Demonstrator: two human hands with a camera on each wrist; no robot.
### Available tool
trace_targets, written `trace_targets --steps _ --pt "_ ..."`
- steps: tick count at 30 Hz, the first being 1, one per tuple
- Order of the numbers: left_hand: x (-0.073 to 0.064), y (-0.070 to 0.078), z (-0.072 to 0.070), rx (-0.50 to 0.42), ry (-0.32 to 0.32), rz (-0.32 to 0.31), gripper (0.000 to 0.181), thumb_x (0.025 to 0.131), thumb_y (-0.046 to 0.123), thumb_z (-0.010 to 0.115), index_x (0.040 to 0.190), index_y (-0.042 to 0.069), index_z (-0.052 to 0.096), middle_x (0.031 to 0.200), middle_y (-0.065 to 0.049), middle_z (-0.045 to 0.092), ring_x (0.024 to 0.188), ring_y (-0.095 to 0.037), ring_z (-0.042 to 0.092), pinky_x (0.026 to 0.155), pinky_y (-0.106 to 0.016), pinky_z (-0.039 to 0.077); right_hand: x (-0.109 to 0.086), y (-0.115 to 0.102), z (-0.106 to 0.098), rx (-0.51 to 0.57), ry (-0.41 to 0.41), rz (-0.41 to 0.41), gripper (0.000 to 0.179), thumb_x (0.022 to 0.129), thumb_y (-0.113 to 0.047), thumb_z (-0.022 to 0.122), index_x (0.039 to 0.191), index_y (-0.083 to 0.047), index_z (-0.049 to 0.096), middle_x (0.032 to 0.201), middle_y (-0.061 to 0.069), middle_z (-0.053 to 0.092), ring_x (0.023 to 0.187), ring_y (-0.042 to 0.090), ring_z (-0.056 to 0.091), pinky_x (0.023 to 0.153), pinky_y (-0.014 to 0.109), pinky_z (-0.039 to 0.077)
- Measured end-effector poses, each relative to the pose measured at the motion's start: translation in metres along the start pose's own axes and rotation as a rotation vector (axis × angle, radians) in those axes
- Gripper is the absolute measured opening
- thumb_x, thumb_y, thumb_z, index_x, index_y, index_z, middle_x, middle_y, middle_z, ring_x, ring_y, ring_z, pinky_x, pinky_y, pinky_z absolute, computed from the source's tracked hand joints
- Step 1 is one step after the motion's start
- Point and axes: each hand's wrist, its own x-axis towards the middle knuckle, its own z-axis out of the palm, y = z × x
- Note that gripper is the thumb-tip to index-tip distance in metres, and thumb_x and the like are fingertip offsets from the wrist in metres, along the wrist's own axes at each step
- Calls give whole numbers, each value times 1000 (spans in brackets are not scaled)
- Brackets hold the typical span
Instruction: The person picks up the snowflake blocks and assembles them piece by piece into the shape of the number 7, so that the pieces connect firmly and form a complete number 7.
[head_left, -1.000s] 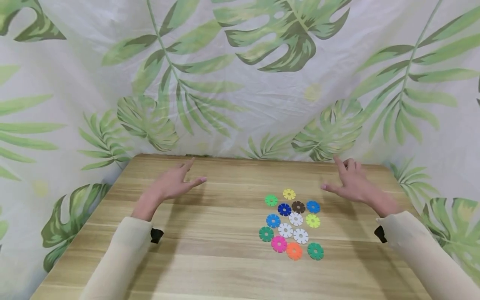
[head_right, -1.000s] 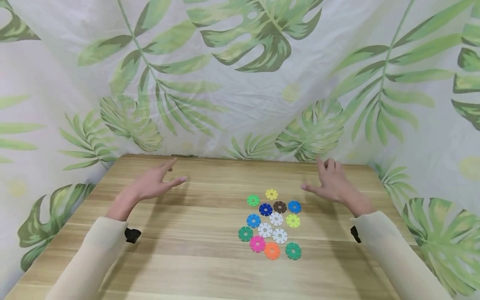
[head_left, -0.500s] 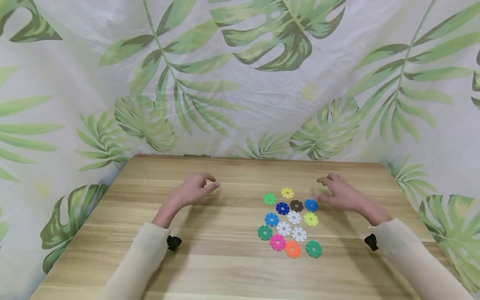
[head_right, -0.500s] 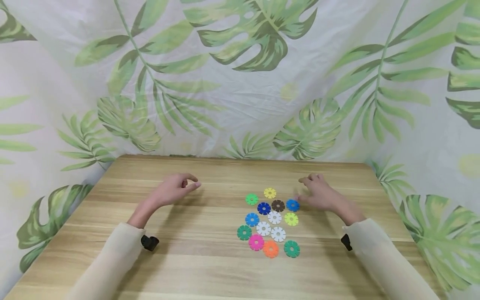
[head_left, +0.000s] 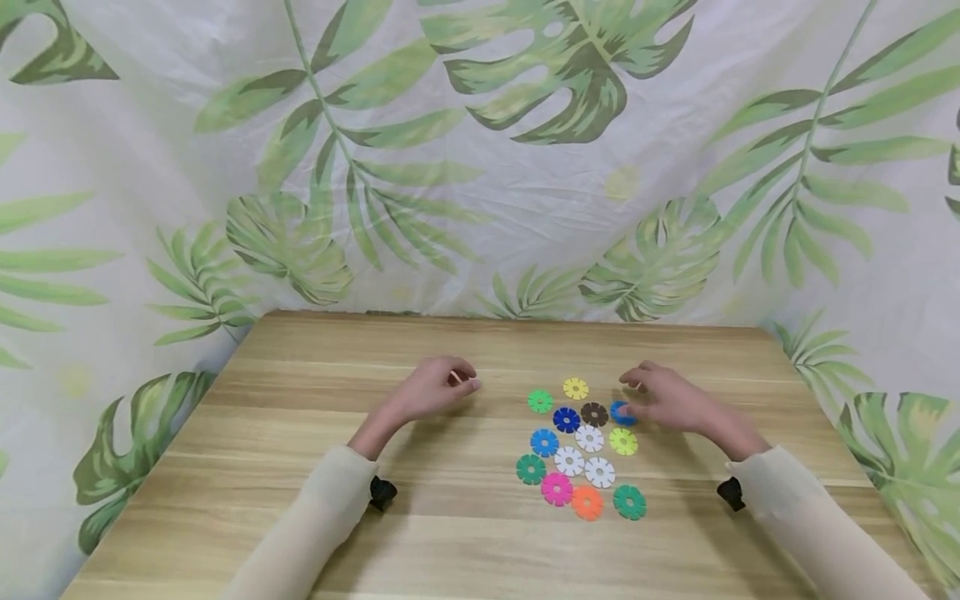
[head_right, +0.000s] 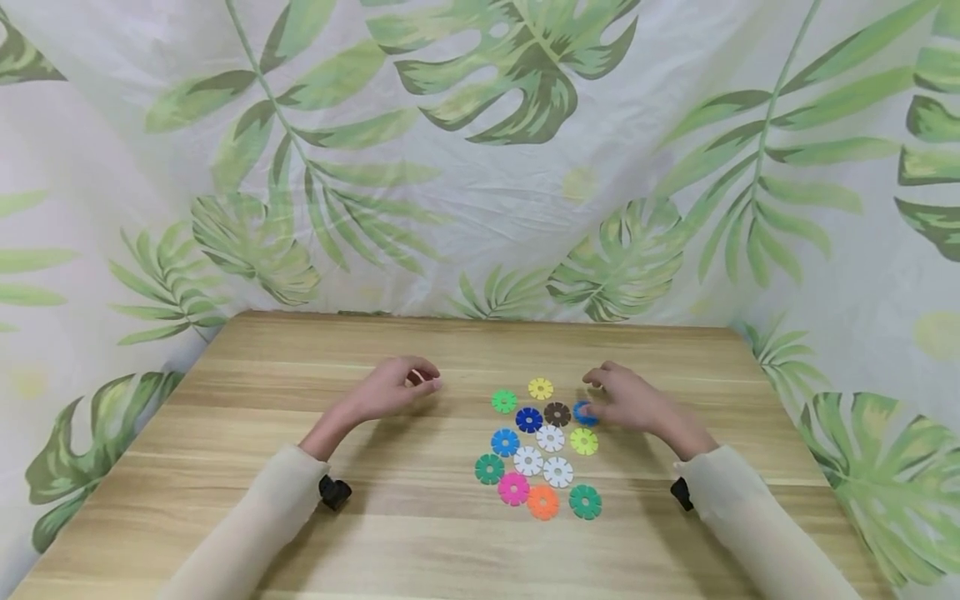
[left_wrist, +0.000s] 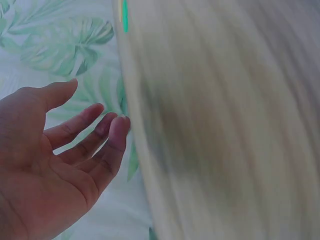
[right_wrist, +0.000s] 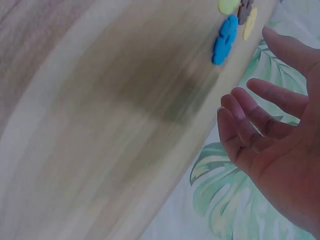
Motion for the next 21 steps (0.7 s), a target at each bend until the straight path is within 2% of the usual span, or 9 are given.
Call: trace_targets --steps 6,12,16,21 --pt "13 11 24 -55 -48 32 31 102 23 69 123 0 71 113 -11 75 101 -20 69 92 -38 59 0 -1 5 -8 6 -6 53 93 -29 80 129 7 66 117 20 69 107 36 69 95 54 60" --pt "26 25 40 -72 -80 35 30 100 22 73 122 2 72 110 -9 75 99 -18 68 92 -36 59 1 -3 6 -12 8 -4 48 93 -30 80 124 5 69 113 17 70 103 31 68 94 53 59" --pt "33 36 47 -57 -114 37 32 98 20 75 124 2 71 116 -12 75 106 -23 71 98 -39 60 2 -2 10 11 1 -6 39 92 -29 81 116 0 72 104 11 69 93 22 64 84 41 59" --pt "39 48 56 -25 -160 20 40 92 17 79 128 1 68 122 -15 74 115 -28 69 104 -43 58 2 -1 15 44 -20 8 30 90 -25 83 107 -3 74 96 7 64 84 16 56 73 27 49"
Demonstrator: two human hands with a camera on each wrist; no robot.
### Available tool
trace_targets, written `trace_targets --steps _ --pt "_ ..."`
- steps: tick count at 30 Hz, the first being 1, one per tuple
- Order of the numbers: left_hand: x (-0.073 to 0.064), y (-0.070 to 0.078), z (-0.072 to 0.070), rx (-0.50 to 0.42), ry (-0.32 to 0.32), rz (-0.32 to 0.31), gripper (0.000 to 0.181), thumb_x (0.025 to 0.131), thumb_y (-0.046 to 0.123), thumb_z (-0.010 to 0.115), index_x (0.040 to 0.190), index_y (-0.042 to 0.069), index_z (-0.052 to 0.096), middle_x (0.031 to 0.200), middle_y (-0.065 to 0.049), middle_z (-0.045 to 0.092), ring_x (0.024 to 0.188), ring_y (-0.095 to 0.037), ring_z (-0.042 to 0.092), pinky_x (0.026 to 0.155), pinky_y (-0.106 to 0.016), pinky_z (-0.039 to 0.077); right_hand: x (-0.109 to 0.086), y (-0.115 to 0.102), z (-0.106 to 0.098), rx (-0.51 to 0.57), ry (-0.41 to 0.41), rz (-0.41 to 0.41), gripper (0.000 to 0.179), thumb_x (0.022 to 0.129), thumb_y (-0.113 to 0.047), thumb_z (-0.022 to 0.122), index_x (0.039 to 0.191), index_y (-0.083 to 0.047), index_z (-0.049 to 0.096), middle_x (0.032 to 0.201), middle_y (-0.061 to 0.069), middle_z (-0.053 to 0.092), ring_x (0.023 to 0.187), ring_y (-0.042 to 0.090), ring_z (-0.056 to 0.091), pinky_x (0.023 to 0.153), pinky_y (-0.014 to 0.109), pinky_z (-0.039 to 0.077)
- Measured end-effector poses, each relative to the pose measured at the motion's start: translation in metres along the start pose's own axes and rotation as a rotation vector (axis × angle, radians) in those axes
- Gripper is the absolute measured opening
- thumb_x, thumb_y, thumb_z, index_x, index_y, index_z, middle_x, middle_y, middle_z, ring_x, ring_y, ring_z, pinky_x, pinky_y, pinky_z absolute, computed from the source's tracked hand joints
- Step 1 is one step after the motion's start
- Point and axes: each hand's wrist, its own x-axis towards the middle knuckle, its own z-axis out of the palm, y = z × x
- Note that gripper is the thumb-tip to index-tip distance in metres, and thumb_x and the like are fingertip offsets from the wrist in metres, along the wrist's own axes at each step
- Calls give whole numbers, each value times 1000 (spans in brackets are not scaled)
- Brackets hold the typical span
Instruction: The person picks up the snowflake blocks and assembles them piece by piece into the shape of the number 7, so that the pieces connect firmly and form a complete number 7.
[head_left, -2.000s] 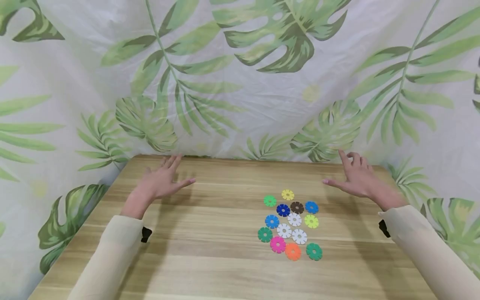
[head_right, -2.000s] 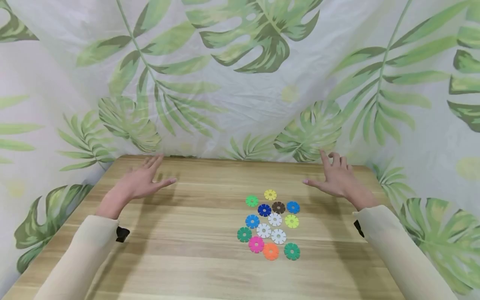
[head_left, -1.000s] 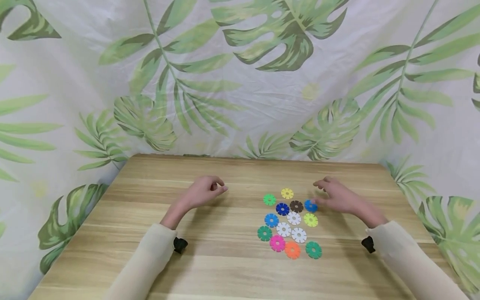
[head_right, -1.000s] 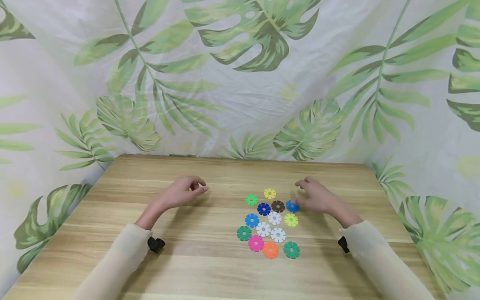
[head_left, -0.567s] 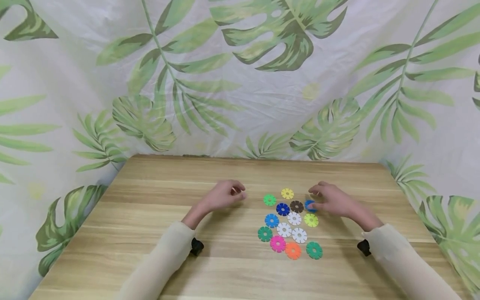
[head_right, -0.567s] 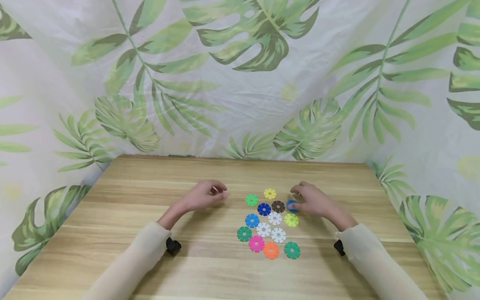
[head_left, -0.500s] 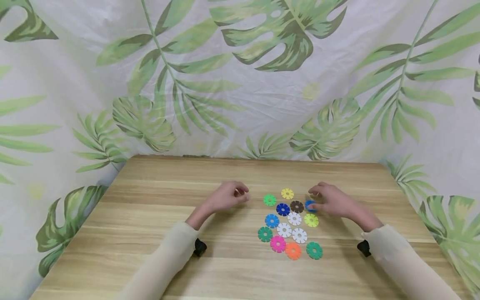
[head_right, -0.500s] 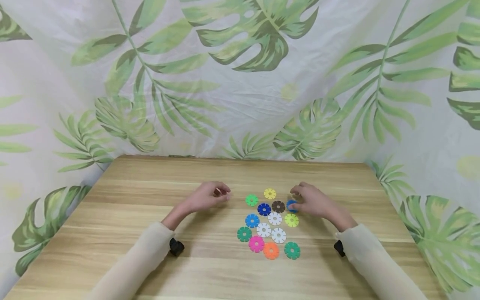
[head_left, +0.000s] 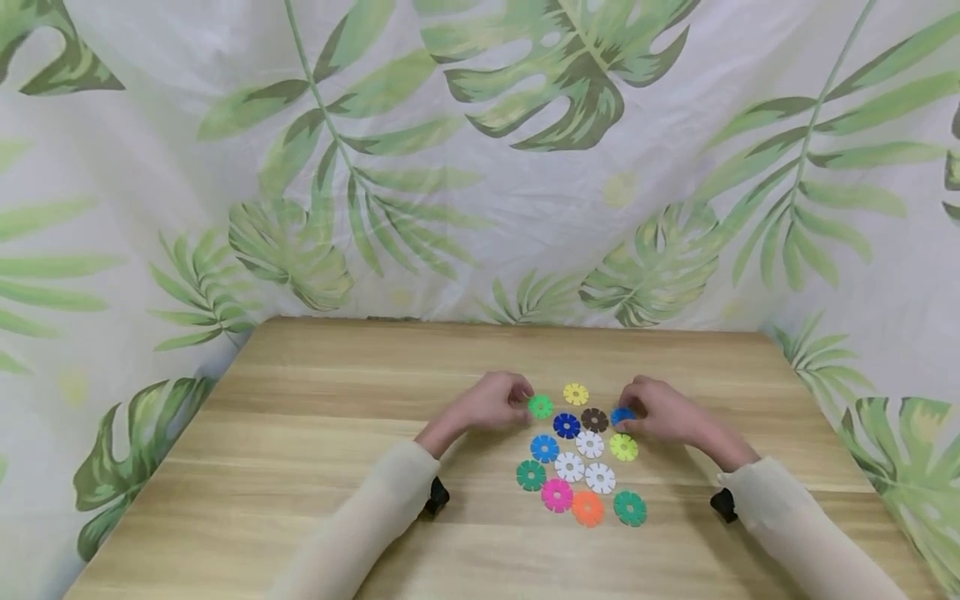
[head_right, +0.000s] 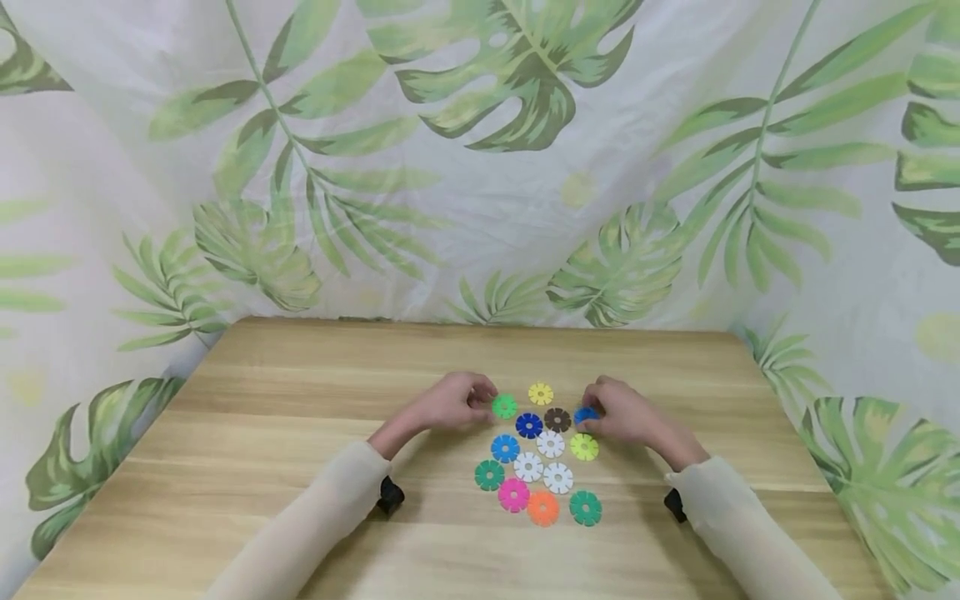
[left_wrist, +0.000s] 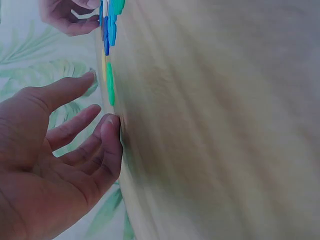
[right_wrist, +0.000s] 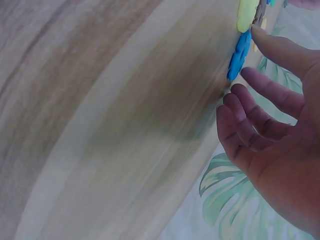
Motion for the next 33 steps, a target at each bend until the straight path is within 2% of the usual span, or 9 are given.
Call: trace_targets --steps 7,13,20,28,33 --pt "12 8 3 44 4 -24 49 87 22 86 128 3 68 121 -13 73 114 -27 67 104 -43 57 0 2 1 17 6 14 29 88 -23 86 104 -3 73 97 7 66 86 16 58 75 27 51" --pt "17 5 3 70 19 -36 47 87 26 87 124 3 71 114 -11 73 108 -25 67 101 -41 57 4 3 0 81 -8 26 30 89 -21 85 106 0 71 95 8 66 85 17 60 75 29 53" --pt "23 7 8 110 11 -45 42 89 29 85 122 6 71 105 -6 73 100 -20 67 95 -37 57 3 5 1 96 -30 63 29 89 -19 84 105 0 69 95 7 66 86 16 59 77 30 54" --pt "22 11 10 80 -1 -106 36 85 24 88 112 7 70 103 -6 69 94 -19 62 93 -37 56 4 2 4 103 -37 61 29 92 -18 82 104 2 65 94 8 64 84 16 56 75 29 51" --pt "22 11 11 32 15 -117 37 82 20 91 109 7 69 93 -4 67 84 -16 61 80 -30 55 3 1 3 97 -26 73 26 92 -17 82 101 -4 62 86 4 62 78 15 55 69 28 48"
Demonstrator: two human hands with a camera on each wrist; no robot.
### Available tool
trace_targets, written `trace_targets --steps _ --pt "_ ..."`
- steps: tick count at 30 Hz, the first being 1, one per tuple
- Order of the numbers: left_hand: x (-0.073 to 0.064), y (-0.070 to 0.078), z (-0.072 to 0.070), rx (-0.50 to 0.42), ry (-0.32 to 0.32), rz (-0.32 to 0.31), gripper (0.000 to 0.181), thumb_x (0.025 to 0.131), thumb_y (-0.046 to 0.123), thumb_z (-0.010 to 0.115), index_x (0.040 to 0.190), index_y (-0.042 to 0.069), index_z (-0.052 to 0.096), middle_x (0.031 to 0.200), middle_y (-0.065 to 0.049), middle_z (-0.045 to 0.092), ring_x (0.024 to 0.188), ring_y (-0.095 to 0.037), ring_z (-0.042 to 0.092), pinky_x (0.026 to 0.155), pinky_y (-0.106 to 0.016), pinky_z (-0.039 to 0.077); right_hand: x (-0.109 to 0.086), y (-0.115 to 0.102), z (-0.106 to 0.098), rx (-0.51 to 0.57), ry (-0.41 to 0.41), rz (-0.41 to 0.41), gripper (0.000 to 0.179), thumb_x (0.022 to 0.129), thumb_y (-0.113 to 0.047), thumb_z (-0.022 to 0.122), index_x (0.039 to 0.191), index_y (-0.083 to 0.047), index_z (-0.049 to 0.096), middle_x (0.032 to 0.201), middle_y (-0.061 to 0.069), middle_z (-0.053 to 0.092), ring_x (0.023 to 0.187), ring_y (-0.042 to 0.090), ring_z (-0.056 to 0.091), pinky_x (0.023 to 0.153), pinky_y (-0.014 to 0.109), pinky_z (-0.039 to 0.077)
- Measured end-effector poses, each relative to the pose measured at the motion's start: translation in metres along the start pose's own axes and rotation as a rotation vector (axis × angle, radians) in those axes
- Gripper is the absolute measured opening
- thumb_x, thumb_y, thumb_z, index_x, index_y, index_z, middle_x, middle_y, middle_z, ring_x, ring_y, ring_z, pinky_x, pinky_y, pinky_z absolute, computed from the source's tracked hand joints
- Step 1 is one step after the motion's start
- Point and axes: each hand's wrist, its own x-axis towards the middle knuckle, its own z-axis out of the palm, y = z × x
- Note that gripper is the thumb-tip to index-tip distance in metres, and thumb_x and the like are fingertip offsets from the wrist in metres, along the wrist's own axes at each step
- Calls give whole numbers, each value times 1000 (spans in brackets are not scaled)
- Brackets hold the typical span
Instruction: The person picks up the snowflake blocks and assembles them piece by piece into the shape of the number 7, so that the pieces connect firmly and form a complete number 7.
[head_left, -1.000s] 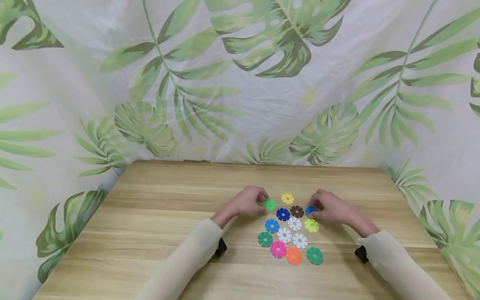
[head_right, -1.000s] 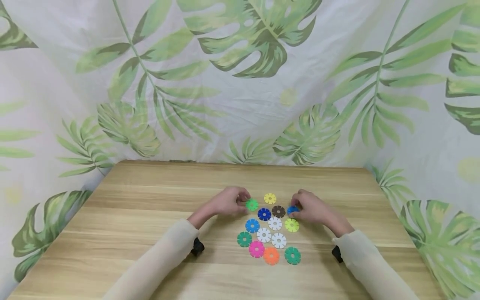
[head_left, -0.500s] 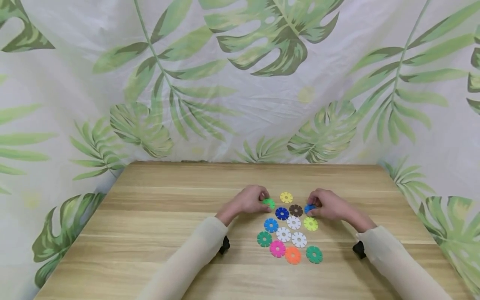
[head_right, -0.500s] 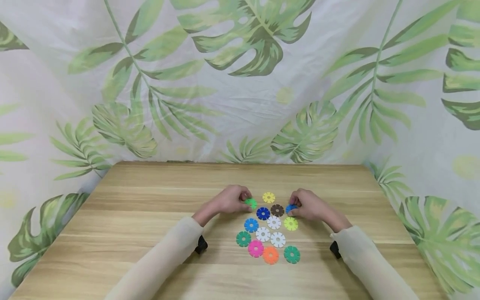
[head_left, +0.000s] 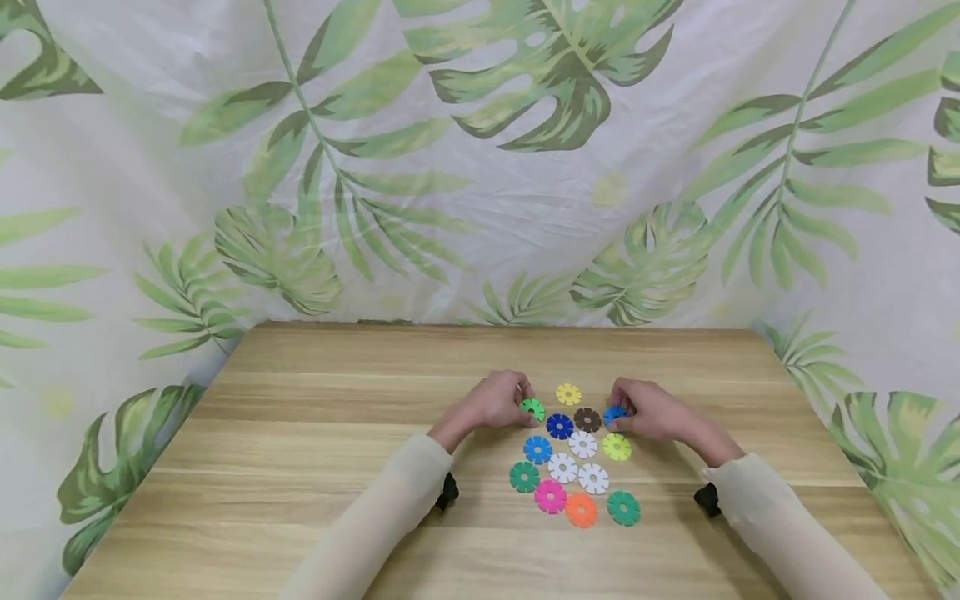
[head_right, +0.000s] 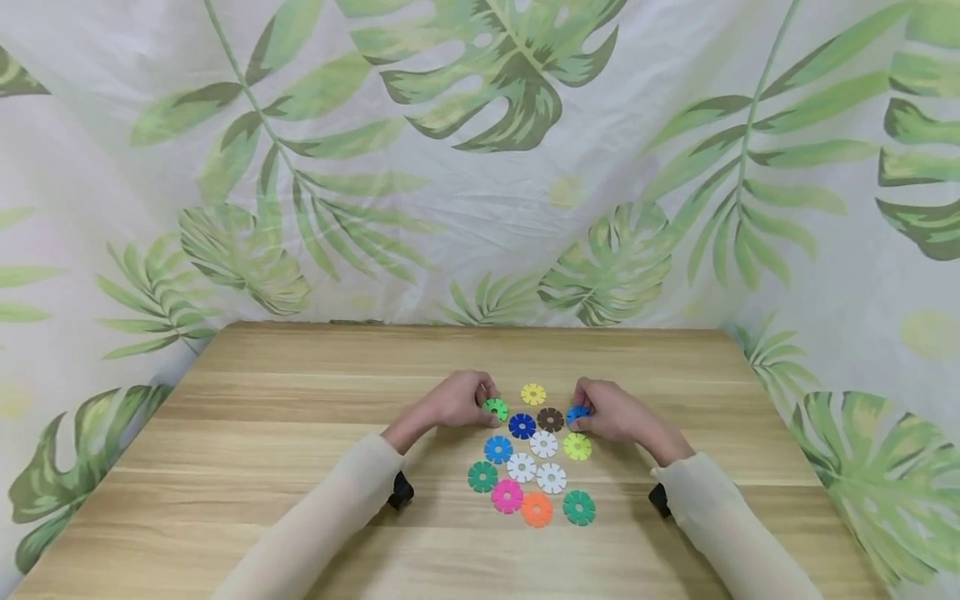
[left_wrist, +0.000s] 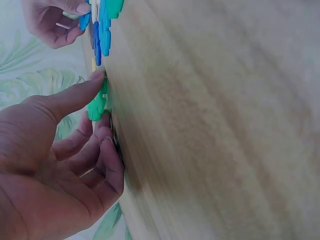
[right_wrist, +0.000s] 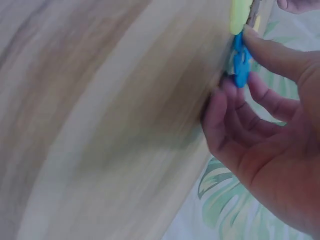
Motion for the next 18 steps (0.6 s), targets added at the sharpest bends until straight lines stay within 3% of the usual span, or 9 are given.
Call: trace_targets --steps 6,13,18 --pt "-4 -1 -3 -87 39 -15 28 85 11 87 107 5 71 95 -6 74 85 -16 65 78 -28 57 2 -4 -4 -30 48 -12 25 87 -17 87 97 -8 66 77 1 62 69 14 53 62 26 44" --pt "-13 -6 -3 -290 56 -43 16 91 2 77 105 -1 72 88 -12 78 74 -19 72 64 -26 58 0 -5 -11 120 58 1 13 92 -1 77 103 -4 73 82 6 70 62 15 69 56 25 58" --pt "-20 -10 -2 -413 92 -48 11 93 1 73 103 -2 72 85 -13 78 70 -20 74 63 -29 61 -2 -9 -12 175 99 -10 27 93 3 74 119 0 73 90 11 72 68 13 70 60 25 61"
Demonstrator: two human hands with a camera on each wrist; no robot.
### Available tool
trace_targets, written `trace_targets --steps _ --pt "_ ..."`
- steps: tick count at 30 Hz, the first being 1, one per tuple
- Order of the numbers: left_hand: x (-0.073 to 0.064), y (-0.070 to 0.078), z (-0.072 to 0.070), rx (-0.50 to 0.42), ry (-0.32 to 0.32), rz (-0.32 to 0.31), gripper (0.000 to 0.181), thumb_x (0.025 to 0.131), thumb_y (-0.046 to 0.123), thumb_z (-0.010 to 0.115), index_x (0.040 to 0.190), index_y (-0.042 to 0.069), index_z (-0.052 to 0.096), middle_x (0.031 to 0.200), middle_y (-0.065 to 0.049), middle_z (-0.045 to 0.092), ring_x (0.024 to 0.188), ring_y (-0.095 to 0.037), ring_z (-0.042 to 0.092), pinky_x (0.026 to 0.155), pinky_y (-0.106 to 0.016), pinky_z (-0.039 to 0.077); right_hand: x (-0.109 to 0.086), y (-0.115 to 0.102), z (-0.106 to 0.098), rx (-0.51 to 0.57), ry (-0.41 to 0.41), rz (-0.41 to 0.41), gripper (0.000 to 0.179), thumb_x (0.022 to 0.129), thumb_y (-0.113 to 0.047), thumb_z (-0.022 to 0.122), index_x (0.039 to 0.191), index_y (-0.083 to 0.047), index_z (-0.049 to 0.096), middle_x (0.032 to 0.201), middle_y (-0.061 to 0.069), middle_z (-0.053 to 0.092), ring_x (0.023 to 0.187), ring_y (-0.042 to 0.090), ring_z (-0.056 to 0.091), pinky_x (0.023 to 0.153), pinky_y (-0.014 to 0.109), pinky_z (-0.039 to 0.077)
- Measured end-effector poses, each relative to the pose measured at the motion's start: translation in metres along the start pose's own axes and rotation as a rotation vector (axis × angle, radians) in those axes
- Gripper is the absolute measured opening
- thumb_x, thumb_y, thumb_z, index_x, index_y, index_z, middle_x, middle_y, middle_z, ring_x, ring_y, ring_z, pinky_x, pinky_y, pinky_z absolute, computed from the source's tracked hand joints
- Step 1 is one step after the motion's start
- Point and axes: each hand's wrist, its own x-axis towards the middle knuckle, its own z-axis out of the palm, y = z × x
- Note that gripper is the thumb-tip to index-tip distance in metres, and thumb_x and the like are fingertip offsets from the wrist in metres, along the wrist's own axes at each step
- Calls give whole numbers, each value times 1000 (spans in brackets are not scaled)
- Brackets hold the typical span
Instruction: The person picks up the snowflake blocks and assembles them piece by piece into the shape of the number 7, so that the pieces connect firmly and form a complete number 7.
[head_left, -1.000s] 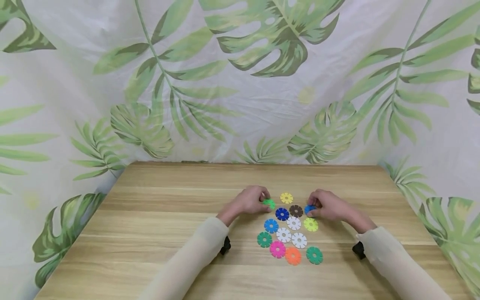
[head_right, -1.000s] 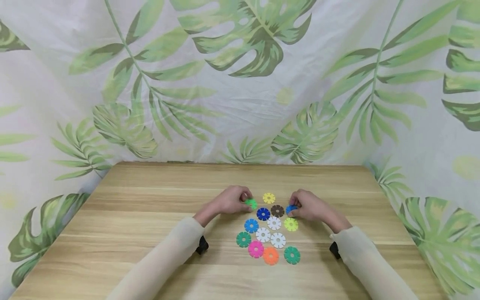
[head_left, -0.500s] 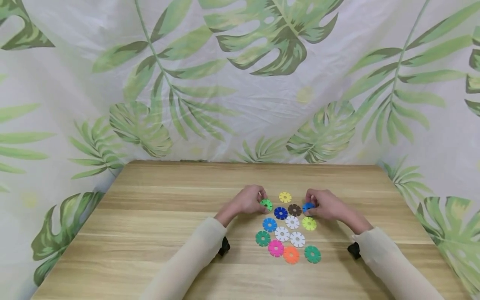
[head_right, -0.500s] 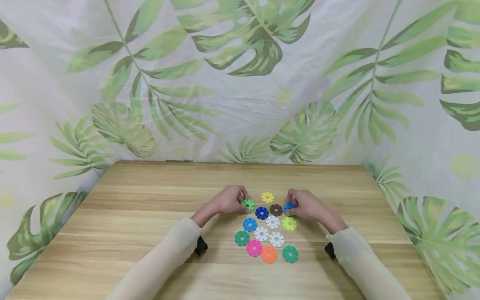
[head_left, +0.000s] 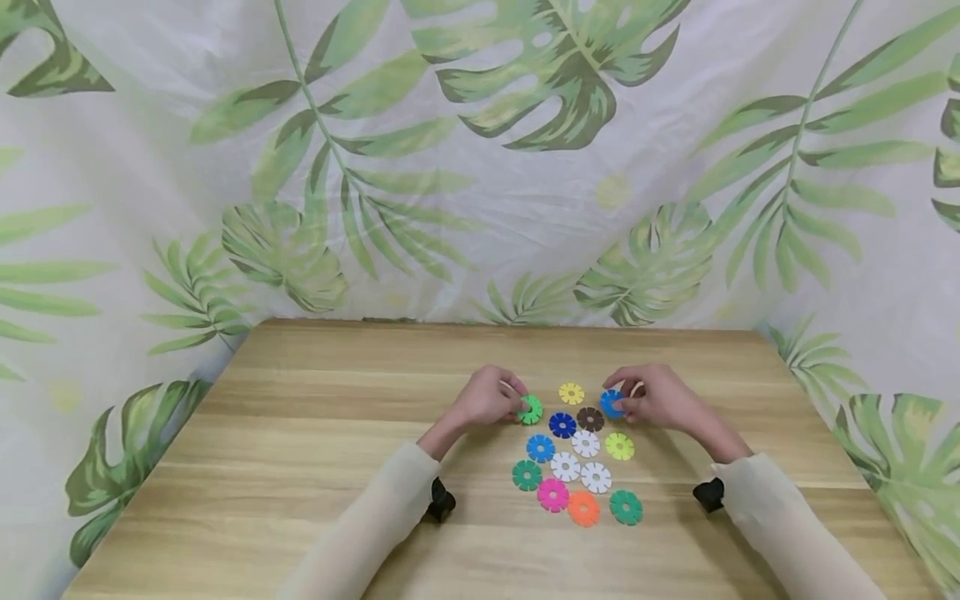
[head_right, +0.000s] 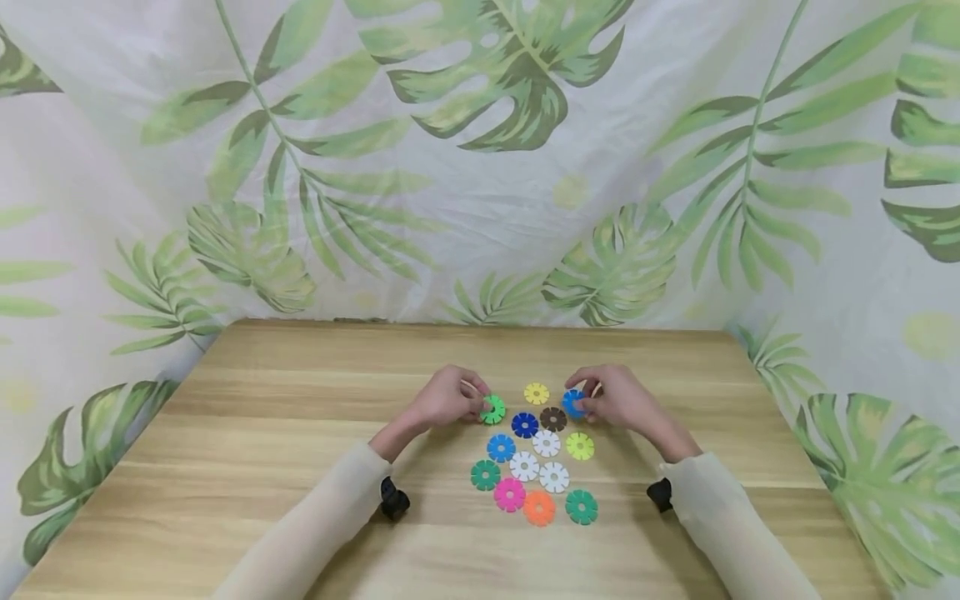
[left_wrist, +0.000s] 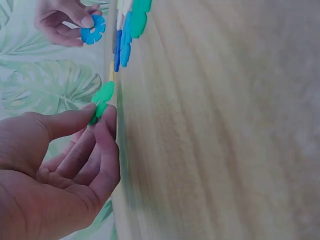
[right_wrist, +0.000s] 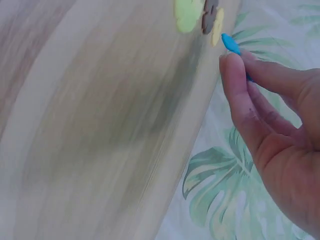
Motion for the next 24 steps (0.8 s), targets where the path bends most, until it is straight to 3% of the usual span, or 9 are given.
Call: trace_targets --steps 4,8,13,18,24 --pt "-5 -2 0 -31 33 -5 9 94 2 73 103 -1 71 85 -14 79 70 -21 75 64 -32 63 0 -5 5 43 30 -7 32 94 -2 75 125 4 70 95 13 74 77 14 72 64 24 63" --pt "-10 -3 0 -28 81 11 9 94 3 74 102 0 70 85 -14 79 71 -24 76 64 -33 63 0 -11 12 53 110 -25 25 94 -10 78 116 2 74 96 12 77 82 15 74 68 21 61" --pt "-17 0 -3 -171 95 -20 15 96 5 74 108 -3 70 92 -17 80 80 -30 80 74 -38 67 -5 -22 23 137 195 -44 14 94 -10 79 107 -4 78 95 12 80 83 25 76 70 29 64" --pt "-25 -1 -6 -335 94 -77 24 96 6 75 116 -6 72 102 -21 80 84 -26 80 84 -41 66 -10 -32 37 263 207 -62 11 96 -13 77 105 -8 80 96 17 80 84 33 77 69 39 65" --pt "-37 -5 -11 -435 73 -100 24 96 8 76 115 -6 73 104 -19 81 83 -21 80 90 -44 65 -13 -43 48 335 209 -70 15 97 -16 76 108 -6 81 97 16 81 84 35 79 71 40 66"
